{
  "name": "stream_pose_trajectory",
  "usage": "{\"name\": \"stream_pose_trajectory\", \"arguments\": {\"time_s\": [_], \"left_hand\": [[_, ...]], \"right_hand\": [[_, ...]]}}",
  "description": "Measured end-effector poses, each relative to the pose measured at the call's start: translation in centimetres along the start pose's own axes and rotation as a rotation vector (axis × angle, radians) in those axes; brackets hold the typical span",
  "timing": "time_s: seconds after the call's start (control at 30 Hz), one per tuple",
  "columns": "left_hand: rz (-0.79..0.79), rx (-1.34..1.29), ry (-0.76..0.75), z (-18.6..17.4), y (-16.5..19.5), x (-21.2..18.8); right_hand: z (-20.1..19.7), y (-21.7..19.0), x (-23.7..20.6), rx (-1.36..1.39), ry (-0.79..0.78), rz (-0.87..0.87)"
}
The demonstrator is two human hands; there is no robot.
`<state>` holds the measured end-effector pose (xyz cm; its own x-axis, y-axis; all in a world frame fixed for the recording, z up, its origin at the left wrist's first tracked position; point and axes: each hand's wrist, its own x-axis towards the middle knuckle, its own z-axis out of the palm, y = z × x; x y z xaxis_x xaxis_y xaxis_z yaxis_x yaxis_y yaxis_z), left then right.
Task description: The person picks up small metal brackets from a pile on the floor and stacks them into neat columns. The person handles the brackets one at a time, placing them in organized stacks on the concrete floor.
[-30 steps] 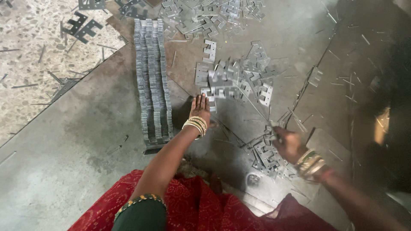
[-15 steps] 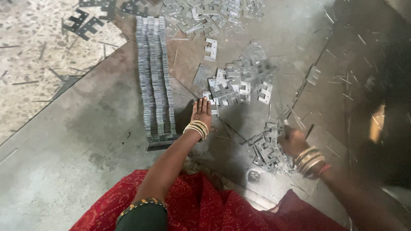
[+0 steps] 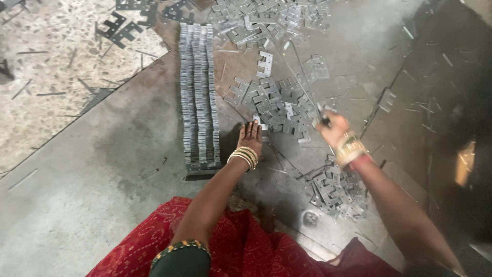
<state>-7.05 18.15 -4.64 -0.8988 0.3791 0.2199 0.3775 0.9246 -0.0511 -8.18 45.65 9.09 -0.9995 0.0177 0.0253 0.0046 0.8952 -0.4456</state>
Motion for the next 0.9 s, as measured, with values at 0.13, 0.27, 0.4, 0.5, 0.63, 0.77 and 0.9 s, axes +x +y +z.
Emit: {"name": "stream_pose_trajectory", "arguments": {"time_s": [0.13, 0.27, 0.4, 0.5, 0.63, 0.77, 0.9], "left_hand": [[0.023, -0.142, -0.233, -0.7, -0.1, 0.3], [0.017, -0.289, -0.496, -1.1, -0.9, 0.4], [0.045, -0.145, -0.223, 0.0, -1.0, 0.3], [0.056, -0.266, -0.449, 0.0, -0.9, 0.2], [0.046, -0.435, -0.462, -2.1, -1.7, 1.1], [-0.23, -0.614, -0.318, -3.0, -4.5, 3.3], [-0.376, -0.563, -0.22, -1.9, -7.8, 6.9]], "right_hand": [[0.9, -3.3, 3.9, 0.102, -0.018, -0.264], [-4.2, -4.3, -3.4, -0.03, -0.374, -0.007], [-8.6, -2.9, -13.2, -0.159, -0.575, 0.226], [-10.0, -0.8, -17.1, -0.035, -0.351, 0.011], [-8.7, 3.2, -17.5, 0.03, -0.263, 0.363], [-6.1, 9.3, -16.2, 0.141, -0.162, 0.535], [-3.2, 14.6, -15.5, -0.383, 0.01, -0.07]]}}
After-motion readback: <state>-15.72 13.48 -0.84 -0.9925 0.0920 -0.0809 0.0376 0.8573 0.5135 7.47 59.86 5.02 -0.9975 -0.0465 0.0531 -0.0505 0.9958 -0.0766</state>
